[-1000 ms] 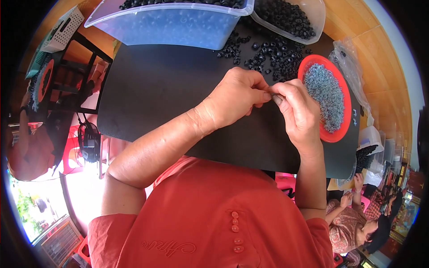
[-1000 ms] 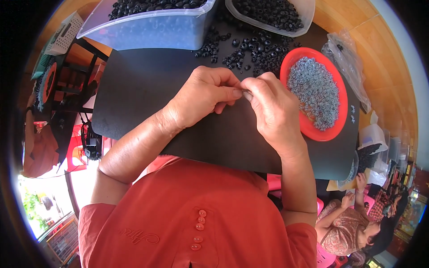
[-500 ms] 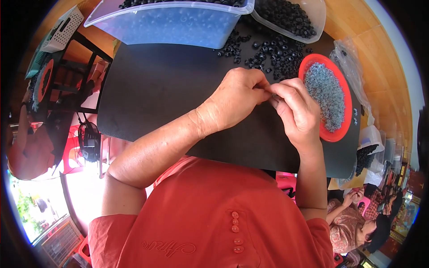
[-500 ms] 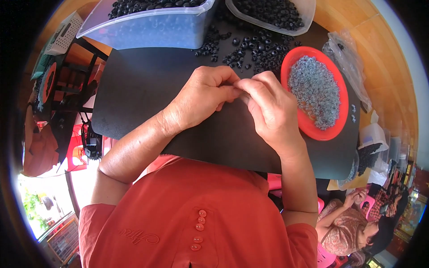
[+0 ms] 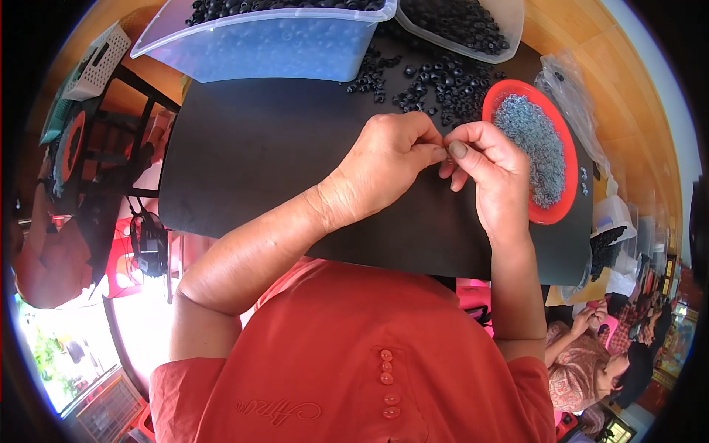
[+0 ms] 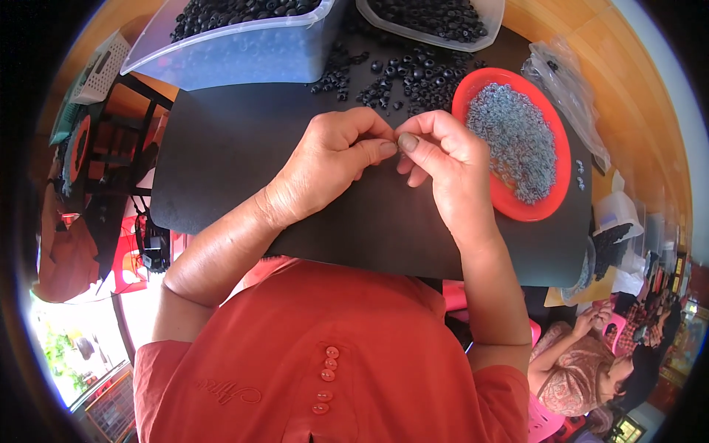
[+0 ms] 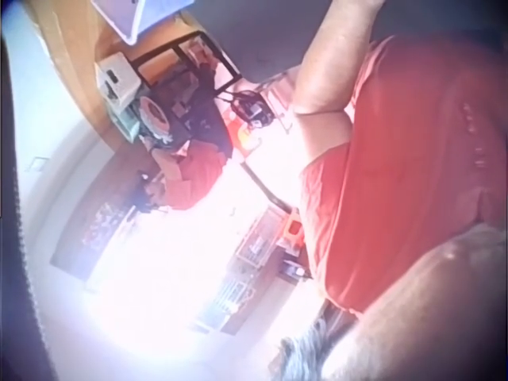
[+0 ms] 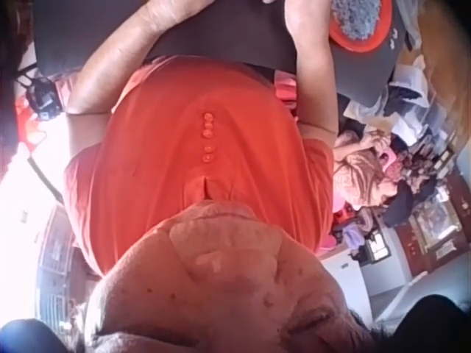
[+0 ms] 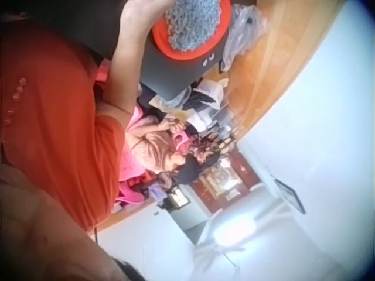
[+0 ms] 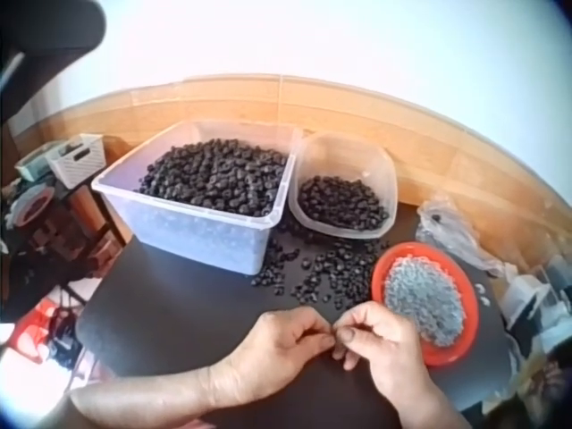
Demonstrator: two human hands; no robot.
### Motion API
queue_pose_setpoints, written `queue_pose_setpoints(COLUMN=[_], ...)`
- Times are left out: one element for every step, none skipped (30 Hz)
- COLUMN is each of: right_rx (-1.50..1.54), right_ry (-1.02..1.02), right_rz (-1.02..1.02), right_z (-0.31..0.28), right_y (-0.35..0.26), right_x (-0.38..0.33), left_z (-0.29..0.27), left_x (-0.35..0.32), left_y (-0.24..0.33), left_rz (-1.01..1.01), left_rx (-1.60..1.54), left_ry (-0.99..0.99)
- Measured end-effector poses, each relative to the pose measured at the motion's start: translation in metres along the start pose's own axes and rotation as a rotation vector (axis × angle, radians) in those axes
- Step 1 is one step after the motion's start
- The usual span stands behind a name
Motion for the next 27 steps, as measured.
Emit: queue_pose_setpoints(right_rx=[0.0, 0.033, 0.065, 0.065, 0.098, 0.131, 0.133, 0.123, 0.114, 0.118, 0.096, 0.075, 0.081, 0.094, 0.106, 0.111, 0.099, 0.086, 0.091, 0.102, 0.114, 0.118, 0.111, 0.103, 0.106, 0.1, 0.093], right_ry=[0.004, 0.011, 0.019, 0.022, 0.023, 0.024, 0.029, 0.039, 0.05, 0.056, 0.074, 0.093, 0.099, 0.097, 0.095, 0.098, 0.105, 0.113, 0.115, 0.103, 0.091, 0.094, 0.09, 0.085, 0.088, 0.085, 0.081], right_rz=[-0.001, 0.003, 0.007, 0.007, 0.028, 0.05, 0.049, 0.035, 0.02, 0.019, 0.015, 0.011, 0.01, 0.011, 0.012, 0.01, 0.026, 0.042, 0.04, 0.042, 0.044, 0.043, 0.037, 0.031, 0.031, 0.023, 0.016], right_z=[-0.001, -0.001, -0.002, -0.002, -0.002, -0.003, -0.003, -0.003, -0.003, -0.002, 0.0, 0.0, 0.0, -0.001, -0.002, -0.001, 0.0, 0.0, 0.0, 0.0, 0.0, 0.0, 0.0, -0.001, -0.001, -0.001, -0.001], right_y=[0.0, 0.0, 0.0, -0.001, -0.002, -0.002, -0.002, -0.001, 0.0, -0.001, -0.002, -0.002, -0.002, -0.001, -0.001, -0.002, -0.004, -0.004, -0.004, -0.004, -0.004, -0.004, -0.005, -0.005, -0.005, -0.005, -0.005], right_x=[0.0, 0.001, 0.001, 0.001, 0.002, 0.002, 0.002, 0.003, 0.002, 0.002, 0.001, 0.001, 0.001, 0.001, 0.001, 0.0, 0.0, 0.0, 0.0, -0.001, -0.001, -0.001, -0.002, -0.002, -0.002, -0.002, -0.002], left_z=[0.0, 0.001, 0.001, 0.001, 0.001, 0.002, 0.003, 0.005, 0.005, 0.005, 0.003, 0.001, 0.002, 0.004, 0.006, 0.007, 0.008, 0.008, 0.009, 0.01, 0.01, 0.01, 0.009, 0.009, 0.009, 0.01, 0.01], left_x=[0.001, 0.001, 0.001, 0.001, 0.001, 0.001, 0.001, 0.001, 0.001, 0.0, -0.002, -0.003, -0.003, -0.003, -0.003, -0.003, -0.003, -0.003, -0.002, -0.001, -0.001, -0.001, 0.0, 0.0, 0.0, 0.001, 0.001], left_y=[-0.001, -0.001, -0.001, -0.001, -0.001, -0.001, -0.004, -0.006, -0.006, -0.005, 0.0, 0.003, 0.003, 0.001, 0.0, -0.001, -0.001, -0.002, -0.004, -0.006, -0.007, -0.008, -0.009, -0.009, -0.009, -0.008, -0.008], left_rz=[0.002, 0.041, 0.081, 0.082, 0.105, 0.128, 0.128, 0.166, 0.203, 0.204, 0.221, 0.238, 0.238, 0.27, 0.302, 0.303, 0.317, 0.331, 0.331, 0.376, 0.421, 0.421, 0.403, 0.385, 0.385, 0.334, 0.282], left_rx=[0.001, 0.005, 0.009, 0.01, 0.015, 0.02, 0.022, 0.025, 0.028, 0.032, 0.073, 0.114, 0.12, 0.151, 0.181, 0.187, 0.238, 0.289, 0.294, 0.283, 0.272, 0.277, 0.238, 0.199, 0.202, 0.156, 0.111], left_ry=[-0.004, 0.024, 0.052, 0.049, 0.048, 0.048, 0.044, 0.067, 0.09, 0.084, 0.078, 0.071, 0.065, 0.089, 0.112, 0.109, 0.111, 0.112, 0.109, 0.121, 0.133, 0.129, 0.12, 0.11, 0.107, 0.107, 0.108])
Point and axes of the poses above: each hand's wrist, its own x-axis towards the middle knuckle, its own z-axis out of the palm, y = z × x, the point moved 1 cm from there along x, towards the middle knuckle, and after that the axes turned 6 degrees about -z, right-handed, at the moved point
